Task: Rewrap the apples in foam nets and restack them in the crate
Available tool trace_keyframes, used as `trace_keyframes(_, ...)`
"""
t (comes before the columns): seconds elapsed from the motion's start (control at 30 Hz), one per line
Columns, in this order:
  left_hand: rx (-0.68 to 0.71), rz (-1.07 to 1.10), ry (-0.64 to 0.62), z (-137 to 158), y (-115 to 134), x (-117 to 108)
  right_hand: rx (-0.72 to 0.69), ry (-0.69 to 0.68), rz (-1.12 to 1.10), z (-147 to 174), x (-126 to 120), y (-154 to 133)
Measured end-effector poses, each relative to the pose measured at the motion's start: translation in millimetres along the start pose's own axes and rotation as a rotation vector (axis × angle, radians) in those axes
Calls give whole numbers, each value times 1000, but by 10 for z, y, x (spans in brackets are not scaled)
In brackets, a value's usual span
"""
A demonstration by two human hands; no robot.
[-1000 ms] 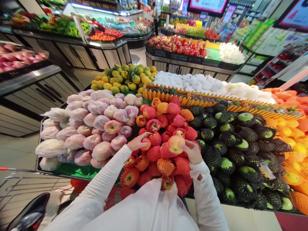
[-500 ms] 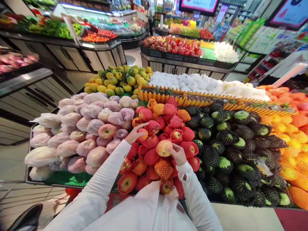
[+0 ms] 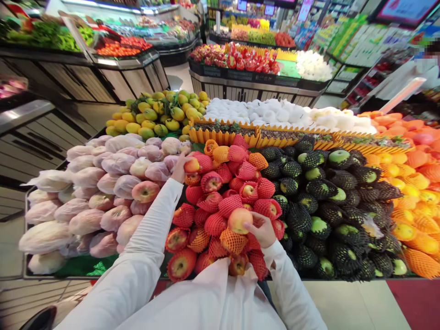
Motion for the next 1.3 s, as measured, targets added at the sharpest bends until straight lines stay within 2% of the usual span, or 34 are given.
trace_keyframes(0.07,-43,-83,24,-88,-83,-52,-4,57,-10,117,-259,57)
trace_keyframes(0.17,8,-184,-8,-92,-58,-90,-36,128,-48,292,-632,151)
trace_keyframes(0.23,96,-218,-107,15,41,-47,-51,187,-78,379,-860,225)
trace_keyframes(0.33,196,-271,-355,259,166,159,-29,273,-133,421,-1104,348)
trace_keyframes(0.43,220,-403,-494,353,199,383,53,319,-219,368,-1151,447)
trace_keyframes(0.57,194,-571,-544,193,214,575,125,274,-322,294,-903,410)
trace_keyframes(0.63,181,-612,-536,145,235,596,157,231,-385,312,-733,356)
trace_keyframes(0.7,233,-579,-482,205,291,586,184,178,-423,359,-588,302)
trace_keyframes(0.8,452,-416,-268,525,389,538,216,72,-426,428,-435,245)
trace_keyframes(0.87,585,-388,-135,831,350,572,231,47,-406,454,-400,231)
trace_keyframes(0.93,665,-441,-156,1112,236,768,234,88,-361,464,-418,223)
trace_keyframes(1.03,670,-632,-359,1370,13,1180,226,153,-227,476,-437,201)
trace_keyframes(1.1,631,-733,-417,1439,-78,1323,187,185,-104,486,-449,175)
trace_keyframes(1.13,622,-760,-396,1460,-85,1335,142,214,-32,493,-472,152)
trace_keyframes(1.23,657,-809,-217,1574,-48,1217,-38,289,219,530,-565,73)
trace_keyframes(1.3,682,-843,-52,1718,-58,1060,-126,269,379,553,-602,55)
Point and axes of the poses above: each hand's wrist, its own z-axis away from the middle knuckle, its own x-axis out of the palm, y = z × x, the point moved 8 cm from there along -z, towards the middle knuckle, and after that the axes turned 6 degrees about z, right-handed, at the moved point
